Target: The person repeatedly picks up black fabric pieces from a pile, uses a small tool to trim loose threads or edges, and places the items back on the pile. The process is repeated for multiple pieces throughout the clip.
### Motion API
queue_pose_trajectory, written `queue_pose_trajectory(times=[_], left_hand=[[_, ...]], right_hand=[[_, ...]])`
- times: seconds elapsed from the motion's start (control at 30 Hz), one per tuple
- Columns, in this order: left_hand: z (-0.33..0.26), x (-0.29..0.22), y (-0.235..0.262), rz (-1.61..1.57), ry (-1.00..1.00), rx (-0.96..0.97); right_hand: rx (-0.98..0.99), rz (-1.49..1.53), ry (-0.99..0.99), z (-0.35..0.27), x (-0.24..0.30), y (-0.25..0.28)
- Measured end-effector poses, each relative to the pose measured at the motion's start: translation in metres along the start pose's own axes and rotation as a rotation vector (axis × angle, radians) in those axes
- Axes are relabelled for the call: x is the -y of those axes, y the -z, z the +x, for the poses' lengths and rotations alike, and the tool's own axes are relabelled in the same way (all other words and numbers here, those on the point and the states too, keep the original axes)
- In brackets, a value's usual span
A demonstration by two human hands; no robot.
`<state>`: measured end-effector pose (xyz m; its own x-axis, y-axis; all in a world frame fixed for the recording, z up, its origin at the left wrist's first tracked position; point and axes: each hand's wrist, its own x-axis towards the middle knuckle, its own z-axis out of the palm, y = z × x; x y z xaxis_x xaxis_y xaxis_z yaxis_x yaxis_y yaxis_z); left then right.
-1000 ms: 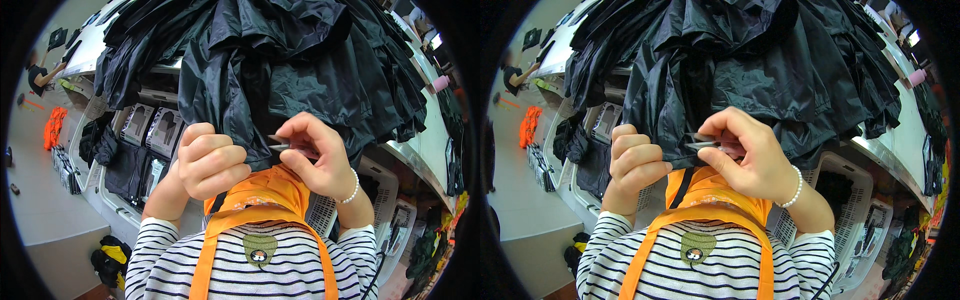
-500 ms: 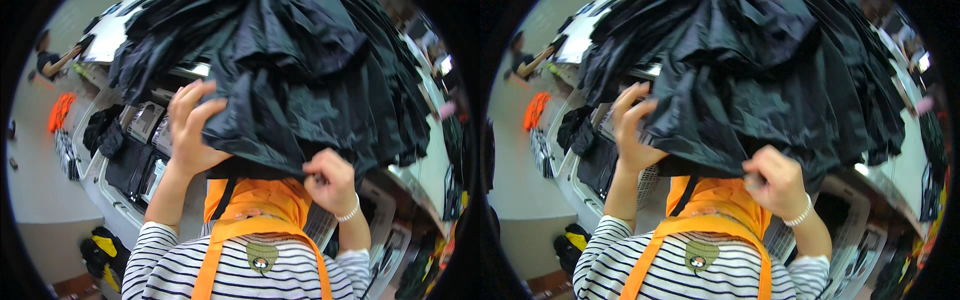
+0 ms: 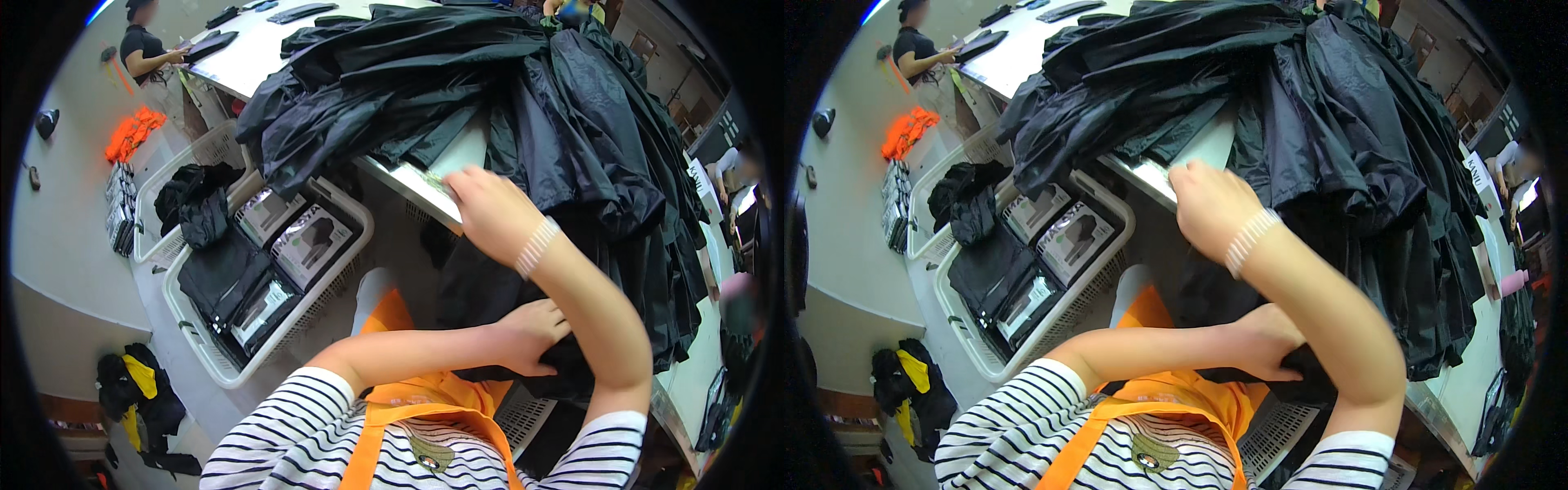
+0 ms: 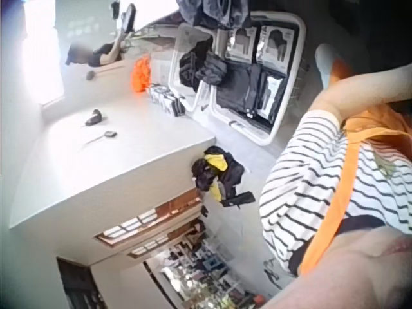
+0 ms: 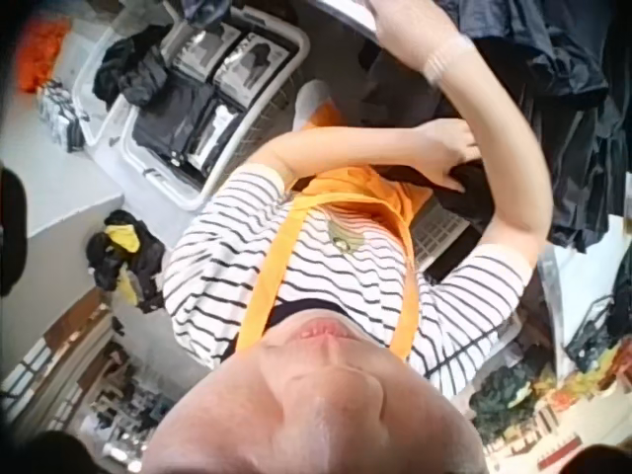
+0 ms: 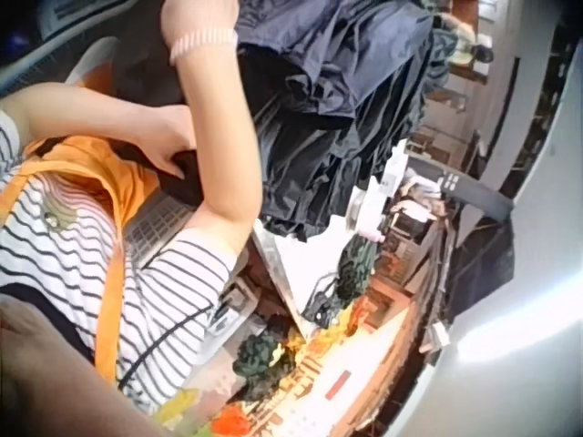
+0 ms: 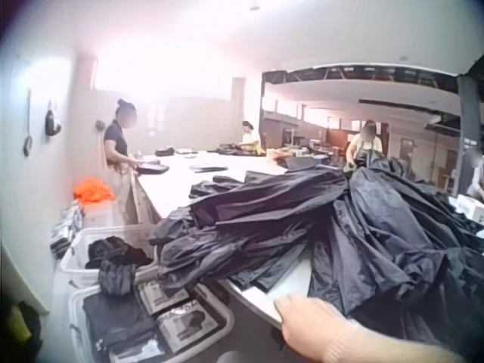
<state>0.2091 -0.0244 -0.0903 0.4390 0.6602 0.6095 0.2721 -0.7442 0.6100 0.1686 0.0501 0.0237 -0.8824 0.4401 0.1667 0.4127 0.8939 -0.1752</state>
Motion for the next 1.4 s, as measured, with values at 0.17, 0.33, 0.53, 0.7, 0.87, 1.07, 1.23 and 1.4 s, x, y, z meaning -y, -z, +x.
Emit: queue_pose_trajectory(times=[0.17, 0.33, 0.53, 0.7, 0.87, 1.07, 1.23, 1.4], left_hand=[[-0.003, 0.013, 0.018, -0.127, -0.131, 0.005], [-0.07, 0.033, 0.13, 0.252, -0.286, -0.151], [-0.073, 0.1, 0.242, 0.941, 0.398, -0.413], [-0.101, 0.142, 0.306, 0.949, 0.73, -0.288], [-0.07, 0.14, 0.311, 1.05, 1.006, -0.267], [-0.047, 0.109, 0.246, 0.644, 0.643, -0.332], [-0.017, 0.098, 0.222, 0.828, 0.181, -0.33], [0.037, 0.117, 0.207, 0.529, -0.004, -0.246]], right_hand=[[-0.152, -0.025, -0.182, 0.108, -0.028, -0.074], [-0.202, 0.055, -0.165, 0.088, -0.068, -0.084], [-0.465, 0.543, -0.063, 0.046, -0.097, -0.038], [-0.485, 0.673, -0.171, 0.009, -0.137, -0.012], [-0.39, 0.567, -0.161, -0.023, -0.158, -0.003], [-0.381, 0.575, -0.145, -0.026, -0.158, -0.009], [-0.402, 0.586, -0.137, -0.023, -0.155, -0.01], [-0.451, 0.611, -0.125, -0.016, -0.147, -0.005]])
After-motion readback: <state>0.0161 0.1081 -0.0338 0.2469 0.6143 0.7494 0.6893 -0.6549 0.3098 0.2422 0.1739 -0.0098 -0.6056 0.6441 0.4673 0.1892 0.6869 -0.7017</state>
